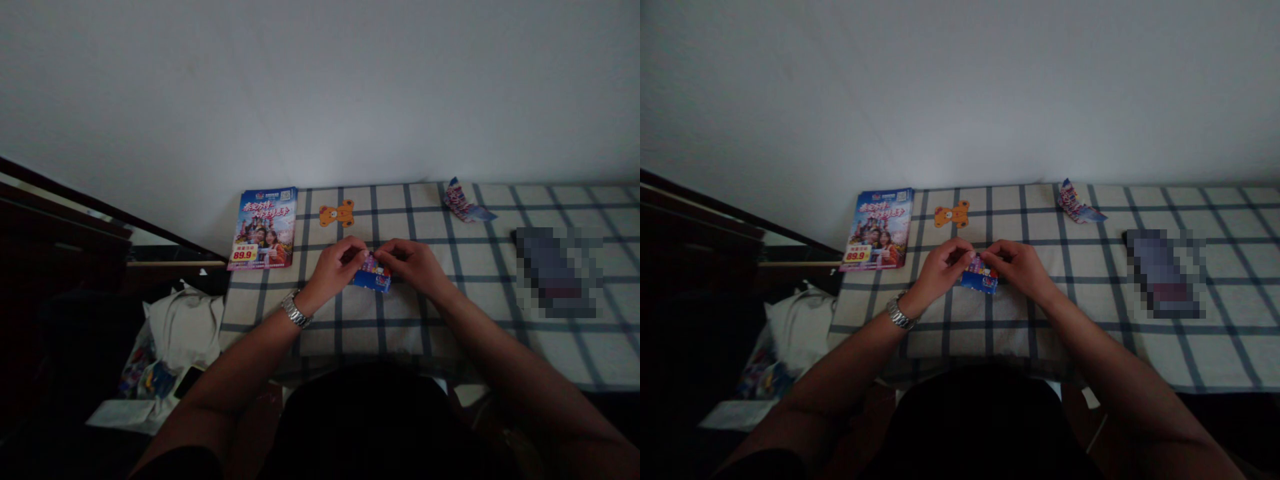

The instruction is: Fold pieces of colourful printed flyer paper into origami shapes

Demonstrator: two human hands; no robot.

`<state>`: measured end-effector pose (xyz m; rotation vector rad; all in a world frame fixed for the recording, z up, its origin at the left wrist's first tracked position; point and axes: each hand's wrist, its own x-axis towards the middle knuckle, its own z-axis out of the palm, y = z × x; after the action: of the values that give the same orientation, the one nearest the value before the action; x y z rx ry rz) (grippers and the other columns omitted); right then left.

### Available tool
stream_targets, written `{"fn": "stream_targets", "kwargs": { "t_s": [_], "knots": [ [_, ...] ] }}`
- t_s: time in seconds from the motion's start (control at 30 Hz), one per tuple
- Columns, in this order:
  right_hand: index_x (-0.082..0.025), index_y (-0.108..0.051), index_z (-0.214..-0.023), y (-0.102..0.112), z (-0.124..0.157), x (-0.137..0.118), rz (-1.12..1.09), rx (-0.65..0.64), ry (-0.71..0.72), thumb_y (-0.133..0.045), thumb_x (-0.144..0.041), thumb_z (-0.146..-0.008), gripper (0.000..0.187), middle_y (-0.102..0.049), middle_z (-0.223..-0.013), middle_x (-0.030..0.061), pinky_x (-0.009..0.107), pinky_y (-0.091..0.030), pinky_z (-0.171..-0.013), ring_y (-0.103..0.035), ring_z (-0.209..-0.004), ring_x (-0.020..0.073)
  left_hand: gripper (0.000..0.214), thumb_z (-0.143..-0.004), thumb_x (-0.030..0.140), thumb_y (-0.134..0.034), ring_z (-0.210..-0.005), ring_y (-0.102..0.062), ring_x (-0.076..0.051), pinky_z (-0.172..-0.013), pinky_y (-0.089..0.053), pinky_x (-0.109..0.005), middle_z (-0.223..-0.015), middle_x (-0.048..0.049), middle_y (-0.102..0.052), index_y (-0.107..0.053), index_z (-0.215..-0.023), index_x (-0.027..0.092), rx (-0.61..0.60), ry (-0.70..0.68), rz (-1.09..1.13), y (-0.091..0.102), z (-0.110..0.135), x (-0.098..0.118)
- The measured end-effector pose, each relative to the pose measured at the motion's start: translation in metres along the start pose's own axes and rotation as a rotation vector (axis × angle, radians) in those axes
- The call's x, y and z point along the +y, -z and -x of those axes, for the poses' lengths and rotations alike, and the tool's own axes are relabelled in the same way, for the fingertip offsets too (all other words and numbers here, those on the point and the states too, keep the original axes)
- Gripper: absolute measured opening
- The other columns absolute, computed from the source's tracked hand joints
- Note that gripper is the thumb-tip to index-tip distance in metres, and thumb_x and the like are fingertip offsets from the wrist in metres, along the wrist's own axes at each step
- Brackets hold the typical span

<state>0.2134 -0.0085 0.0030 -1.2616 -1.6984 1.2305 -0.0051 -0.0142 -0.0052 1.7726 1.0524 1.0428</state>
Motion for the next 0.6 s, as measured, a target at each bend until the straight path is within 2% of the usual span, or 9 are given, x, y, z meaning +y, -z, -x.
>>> {"fn": "stream_targets", "kwargs": {
  "t_s": [0.2, 0.37, 0.6],
  "knots": [
    [-0.020, -0.079, -0.091, 0.0048, -0.0017, -0.0042, -0.040, 0.014, 0.004, -0.073, -0.059, -0.091, 0.039, -0.080, -0.084, 0.0054, 0.032, -0.055, -0.067, -0.071, -0.074, 0.0203, 0.025, -0.103, 0.045, -0.062, -0.077, -0.063, -0.014, -0.071, -0.051, -0.025, -0.087, -0.0009, -0.067, -0.066, -0.098, 0.021, 0.057, 0.031, 0.013, 0.0011, -0.0006, -0.0010],
    [-0.020, -0.079, -0.087, 0.0059, -0.0008, -0.0048, 0.054, 0.027, 0.048, -0.070, -0.057, -0.094, 0.038, -0.078, -0.078, 0.0043, 0.030, -0.053, -0.064, -0.070, -0.071, 0.0190, 0.023, -0.103, 0.042, -0.062, -0.075, -0.060, -0.014, -0.069, -0.049, -0.025, -0.084, 0.0000, -0.064, -0.063, -0.096, 0.020, 0.043, 0.016, 0.007, 0.0015, -0.0004, -0.0023],
    [-0.021, -0.080, -0.091, 0.0040, 0.0004, -0.0009, 0.143, -0.029, 0.089, -0.068, -0.052, -0.097, 0.035, -0.079, -0.082, 0.0035, 0.029, -0.051, -0.065, -0.070, -0.073, 0.0186, 0.017, -0.103, 0.036, -0.061, -0.076, -0.063, -0.014, -0.068, -0.048, -0.025, -0.088, -0.0010, -0.069, -0.067, -0.101, 0.020, -0.084, 0.007, -0.040, 0.0009, -0.0001, 0.0004]
  ]
}}
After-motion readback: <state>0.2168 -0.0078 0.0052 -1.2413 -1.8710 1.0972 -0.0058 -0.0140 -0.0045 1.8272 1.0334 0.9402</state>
